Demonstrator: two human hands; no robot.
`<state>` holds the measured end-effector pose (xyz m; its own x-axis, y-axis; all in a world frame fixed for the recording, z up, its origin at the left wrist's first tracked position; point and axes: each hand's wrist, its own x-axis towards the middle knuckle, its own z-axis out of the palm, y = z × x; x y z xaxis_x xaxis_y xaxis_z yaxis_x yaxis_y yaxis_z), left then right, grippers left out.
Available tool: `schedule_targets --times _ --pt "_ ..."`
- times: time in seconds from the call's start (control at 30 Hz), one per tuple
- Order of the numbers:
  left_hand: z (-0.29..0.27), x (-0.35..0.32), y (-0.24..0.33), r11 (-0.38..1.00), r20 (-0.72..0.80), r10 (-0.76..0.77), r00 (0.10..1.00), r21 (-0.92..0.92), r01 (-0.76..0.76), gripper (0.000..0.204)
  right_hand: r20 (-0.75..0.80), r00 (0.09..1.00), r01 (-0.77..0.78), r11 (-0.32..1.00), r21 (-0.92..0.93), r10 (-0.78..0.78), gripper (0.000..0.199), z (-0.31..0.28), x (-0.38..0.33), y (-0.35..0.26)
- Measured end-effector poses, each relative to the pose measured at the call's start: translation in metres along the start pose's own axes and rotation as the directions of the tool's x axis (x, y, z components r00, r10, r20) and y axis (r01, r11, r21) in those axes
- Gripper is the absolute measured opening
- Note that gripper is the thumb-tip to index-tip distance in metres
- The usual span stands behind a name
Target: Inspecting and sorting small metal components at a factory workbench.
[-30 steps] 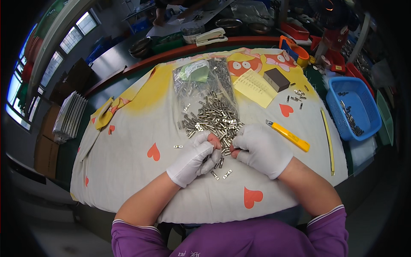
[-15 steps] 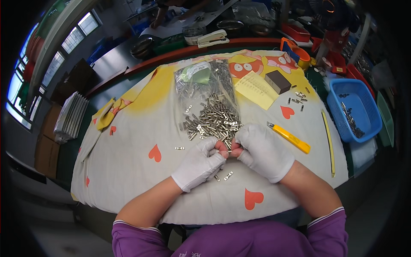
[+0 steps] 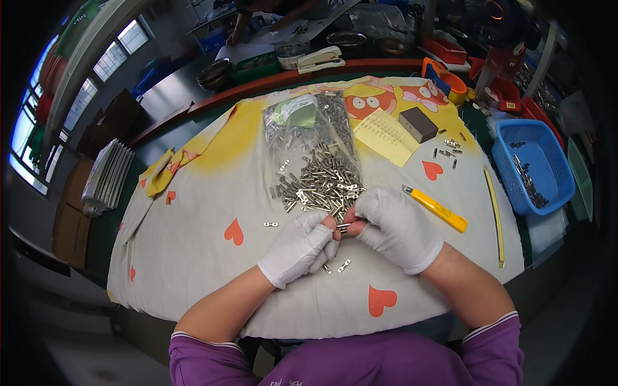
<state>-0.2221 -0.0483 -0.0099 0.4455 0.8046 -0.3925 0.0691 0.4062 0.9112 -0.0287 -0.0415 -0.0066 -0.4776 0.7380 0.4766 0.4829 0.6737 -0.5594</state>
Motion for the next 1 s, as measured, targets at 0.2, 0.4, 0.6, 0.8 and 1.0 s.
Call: schedule_targets --times 0.2,0.4,0.6,0.8,1.0 --pt "0.003 -0.002 0.000 0.999 0.000 0.035 0.999 0.033 -0.035 0.031 -0.021 1.000 -0.010 1.000 0.016 0.010 0.012 0.003 -0.001 0.003" --pt "0.000 -0.001 0.000 1.000 0.019 0.011 1.000 0.028 -0.012 0.032 0.033 0.992 -0.121 0.987 0.104 0.118 0.011 0.003 -0.001 -0.001" --pt "-0.001 0.000 -0.002 1.000 0.023 0.017 1.000 0.002 -0.017 0.033 -0.020 0.997 -0.065 0.992 0.108 0.068 0.011 0.005 -0.002 0.000" --pt "-0.004 0.000 -0.006 0.998 0.046 0.049 0.998 -0.042 -0.047 0.036 -0.029 0.999 -0.044 0.995 0.086 0.046 0.011 0.007 -0.002 0.003" --pt "-0.001 0.001 0.000 1.000 0.075 -0.001 0.997 0.000 0.001 0.033 0.008 1.000 -0.015 0.992 0.128 0.014 0.011 0.007 -0.001 0.002"
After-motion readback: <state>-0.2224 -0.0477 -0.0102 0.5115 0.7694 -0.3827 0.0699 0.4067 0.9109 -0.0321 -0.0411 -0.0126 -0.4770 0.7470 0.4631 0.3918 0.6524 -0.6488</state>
